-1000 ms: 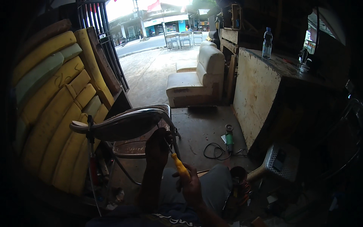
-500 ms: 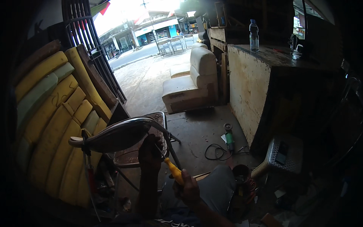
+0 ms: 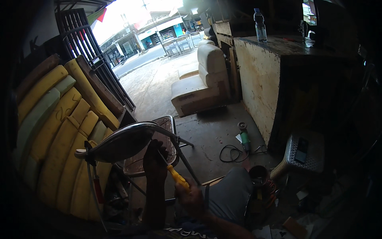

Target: The person unscrews and removes the backrest from a metal folding chair using a screwdriver.

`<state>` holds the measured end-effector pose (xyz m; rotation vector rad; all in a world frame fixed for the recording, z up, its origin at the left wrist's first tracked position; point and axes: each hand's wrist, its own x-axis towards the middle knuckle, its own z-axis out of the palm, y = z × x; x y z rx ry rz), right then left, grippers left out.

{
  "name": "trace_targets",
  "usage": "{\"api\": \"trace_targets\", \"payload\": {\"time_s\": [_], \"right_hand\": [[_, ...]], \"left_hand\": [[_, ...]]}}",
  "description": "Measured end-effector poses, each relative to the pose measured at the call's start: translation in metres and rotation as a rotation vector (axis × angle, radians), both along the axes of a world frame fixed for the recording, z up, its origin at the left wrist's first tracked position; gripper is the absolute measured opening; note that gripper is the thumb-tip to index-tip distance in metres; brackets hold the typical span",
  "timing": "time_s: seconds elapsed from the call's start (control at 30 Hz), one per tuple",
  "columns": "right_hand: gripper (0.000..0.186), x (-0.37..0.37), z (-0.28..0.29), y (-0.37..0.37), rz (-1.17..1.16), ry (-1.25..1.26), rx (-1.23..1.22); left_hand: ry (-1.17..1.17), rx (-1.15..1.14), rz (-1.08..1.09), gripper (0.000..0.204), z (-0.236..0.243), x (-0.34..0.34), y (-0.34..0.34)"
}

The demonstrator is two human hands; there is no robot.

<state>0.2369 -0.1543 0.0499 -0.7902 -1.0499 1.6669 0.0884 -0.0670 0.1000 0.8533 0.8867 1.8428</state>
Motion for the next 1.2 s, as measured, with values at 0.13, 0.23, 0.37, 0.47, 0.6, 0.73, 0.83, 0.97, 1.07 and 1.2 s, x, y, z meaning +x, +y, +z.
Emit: {"api": "trace_targets", "payload": {"time_s": [0.13,0.23,0.37,0.47,0.6,0.73,0.83,0.97,1.07,1.2], "right_hand": [[0.040,0.013,-0.002,0.006,0.006,0.108,0.123],[0.042,0.000,0.005,0.009,-0.556,-0.511,0.748],[0.044,0.020,0.021,0.013,0.037,-0.009,-0.060],[0.043,0.023,0.032,0.006,-0.359,-0.482,0.483],[0.046,0.017,0.022,0.013,-0.166,-0.323,0.294],[0.042,0.013,0.019,0.019,-0.157,-0.103,0.186],[0.042,0.006,0.014,0.017,-0.484,-0.422,0.627],[0.049,0.025,0.021,0.013,0.123,0.194,-0.152],[0.046,0.020,0.018,0.011,-0.222,-0.243,0.354],[0.041,0.025,0.023,0.014,0.067,0.100,-0.154]], "left_hand": [[0.014,-0.025,0.002,0.030,0.004,-0.004,-0.004],[-0.112,-0.043,0.003,0.026,0.003,-0.004,0.002],[-0.145,-0.021,-0.001,0.025,0.002,-0.001,0.008],[-0.154,-0.011,-0.008,0.026,-0.002,-0.005,0.009],[-0.181,-0.026,-0.008,0.026,0.002,-0.002,0.005],[-0.134,-0.051,0.026,0.025,0.006,-0.001,0.006],[-0.131,-0.045,0.033,0.021,0.013,0.005,0.003],[-0.200,-0.027,0.005,0.022,0.011,0.004,0.005],[-0.204,-0.028,0.000,0.022,0.009,0.003,0.008],[-0.181,0.006,0.009,0.025,-0.001,-0.004,0.012]]}}
